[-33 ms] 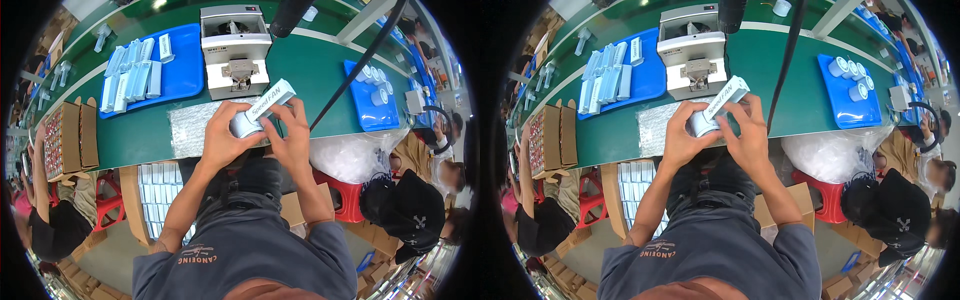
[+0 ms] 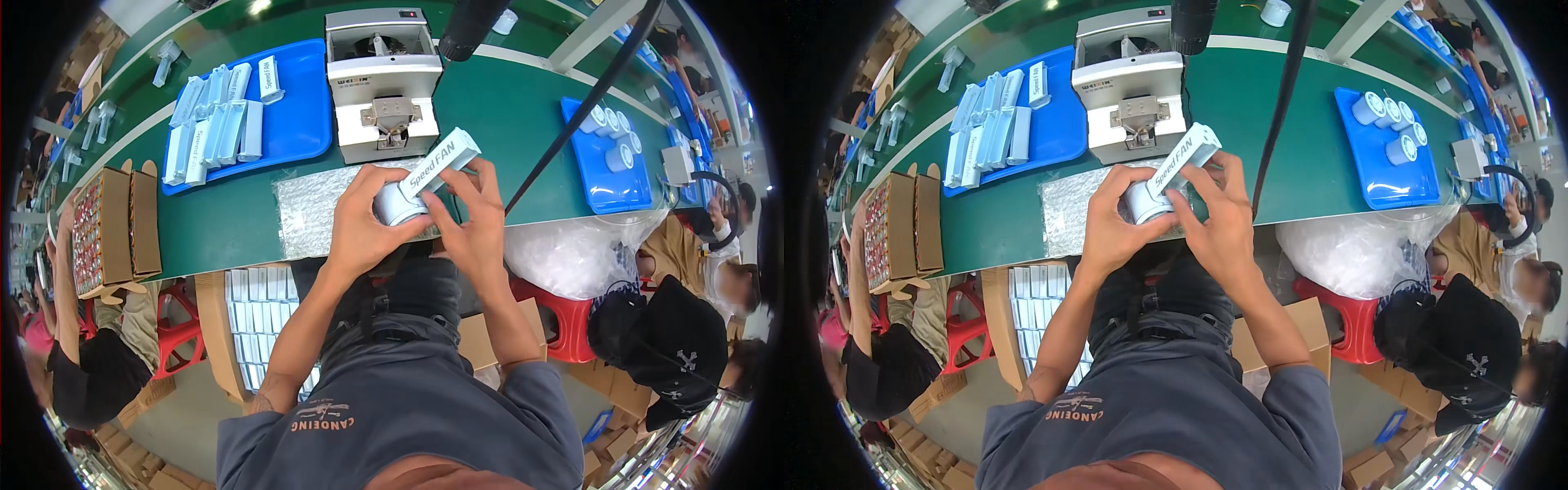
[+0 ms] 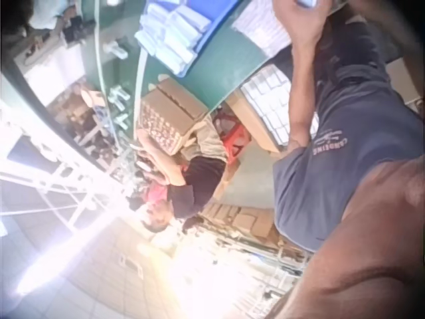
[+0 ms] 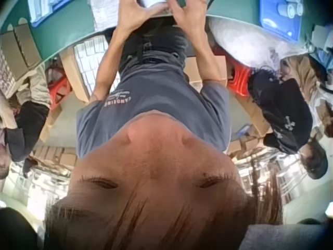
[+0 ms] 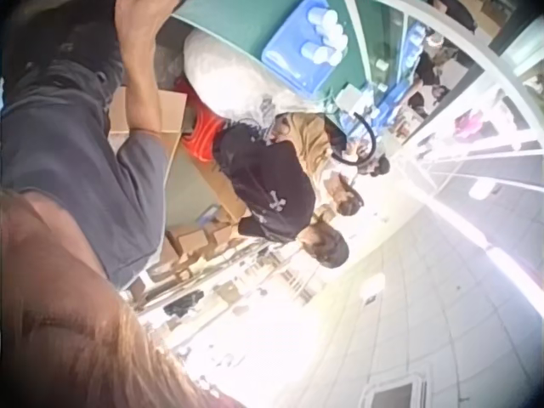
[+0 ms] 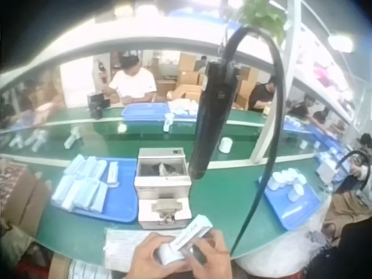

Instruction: Assembling components of portable handheld fans on a production line.

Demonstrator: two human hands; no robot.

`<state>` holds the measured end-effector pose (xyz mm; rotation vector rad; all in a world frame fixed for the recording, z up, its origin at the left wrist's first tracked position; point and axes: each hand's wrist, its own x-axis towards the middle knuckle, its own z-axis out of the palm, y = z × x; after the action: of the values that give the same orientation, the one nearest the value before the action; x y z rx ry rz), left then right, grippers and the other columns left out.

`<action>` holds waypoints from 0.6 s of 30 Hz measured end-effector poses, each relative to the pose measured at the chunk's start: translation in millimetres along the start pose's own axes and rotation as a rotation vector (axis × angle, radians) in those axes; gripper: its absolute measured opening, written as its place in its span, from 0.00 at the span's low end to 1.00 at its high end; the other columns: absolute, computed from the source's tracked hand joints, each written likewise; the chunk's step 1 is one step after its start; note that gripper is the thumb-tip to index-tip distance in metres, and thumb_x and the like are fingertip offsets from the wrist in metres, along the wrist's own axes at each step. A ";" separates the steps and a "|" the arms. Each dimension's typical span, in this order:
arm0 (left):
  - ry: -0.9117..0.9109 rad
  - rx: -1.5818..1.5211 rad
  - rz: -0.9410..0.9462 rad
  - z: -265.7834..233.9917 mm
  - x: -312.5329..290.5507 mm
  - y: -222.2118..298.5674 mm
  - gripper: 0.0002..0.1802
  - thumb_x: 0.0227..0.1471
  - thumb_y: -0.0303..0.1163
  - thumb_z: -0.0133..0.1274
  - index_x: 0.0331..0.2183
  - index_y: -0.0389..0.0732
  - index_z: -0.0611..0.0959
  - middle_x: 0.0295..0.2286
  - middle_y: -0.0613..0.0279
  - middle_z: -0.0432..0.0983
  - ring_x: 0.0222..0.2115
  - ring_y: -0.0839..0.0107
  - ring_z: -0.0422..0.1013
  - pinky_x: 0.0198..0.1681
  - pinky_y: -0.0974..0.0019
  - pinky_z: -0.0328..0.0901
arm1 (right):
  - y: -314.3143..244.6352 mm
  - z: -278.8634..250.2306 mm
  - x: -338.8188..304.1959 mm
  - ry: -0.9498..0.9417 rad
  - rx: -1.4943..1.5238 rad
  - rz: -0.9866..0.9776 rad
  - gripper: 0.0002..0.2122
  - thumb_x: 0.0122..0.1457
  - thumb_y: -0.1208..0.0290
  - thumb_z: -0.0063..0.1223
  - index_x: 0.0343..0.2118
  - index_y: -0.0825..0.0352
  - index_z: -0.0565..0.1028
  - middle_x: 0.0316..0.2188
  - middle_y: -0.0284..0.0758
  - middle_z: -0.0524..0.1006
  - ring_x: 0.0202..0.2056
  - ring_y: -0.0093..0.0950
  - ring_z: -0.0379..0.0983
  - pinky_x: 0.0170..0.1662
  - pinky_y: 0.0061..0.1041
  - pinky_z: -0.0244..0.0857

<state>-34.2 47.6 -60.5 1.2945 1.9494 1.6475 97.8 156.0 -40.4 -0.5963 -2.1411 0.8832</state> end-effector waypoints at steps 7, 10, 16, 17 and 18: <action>-0.049 -0.003 0.027 1.4 -2.0 3.3 0.31 0.33 0.31 0.74 0.45 0.39 0.83 0.37 0.58 0.76 0.39 0.61 0.76 0.42 0.62 0.70 | -7.4 2.7 2.5 -0.014 -0.143 0.111 0.11 0.53 0.79 0.60 0.41 0.71 0.79 0.49 0.49 0.70 0.41 0.49 0.77 0.42 0.39 0.72; -0.038 0.014 0.053 4.6 -3.5 1.2 0.32 0.33 0.30 0.74 0.45 0.39 0.83 0.37 0.58 0.76 0.40 0.61 0.76 0.43 0.62 0.71 | -8.7 0.9 1.7 -0.013 -0.165 0.157 0.09 0.54 0.80 0.59 0.38 0.73 0.77 0.51 0.50 0.69 0.42 0.52 0.76 0.43 0.41 0.72; 0.045 0.077 0.000 10.4 -10.2 6.4 0.33 0.36 0.31 0.74 0.48 0.38 0.82 0.38 0.57 0.76 0.40 0.60 0.76 0.44 0.63 0.70 | -3.0 -2.1 -8.5 0.133 -0.190 -0.020 0.07 0.56 0.82 0.59 0.37 0.73 0.77 0.56 0.54 0.68 0.45 0.48 0.78 0.43 0.39 0.72; 0.076 0.060 -0.044 10.0 -10.7 6.4 0.33 0.38 0.31 0.74 0.49 0.38 0.81 0.38 0.57 0.76 0.40 0.60 0.76 0.45 0.63 0.70 | -1.6 -4.0 -10.6 0.221 -0.180 -0.128 0.07 0.56 0.84 0.59 0.37 0.72 0.76 0.54 0.54 0.70 0.45 0.46 0.78 0.43 0.37 0.72; 0.078 0.060 -0.044 9.0 -10.4 5.9 0.33 0.38 0.31 0.74 0.49 0.38 0.81 0.38 0.57 0.76 0.40 0.60 0.76 0.45 0.63 0.70 | -1.3 -5.8 -15.6 0.219 -0.180 -0.131 0.07 0.56 0.84 0.59 0.37 0.72 0.76 0.54 0.54 0.70 0.45 0.46 0.78 0.43 0.37 0.72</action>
<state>-19.4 45.2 -61.3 1.2161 2.0724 1.6540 111.8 147.6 -43.6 -0.6053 -2.0452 0.5318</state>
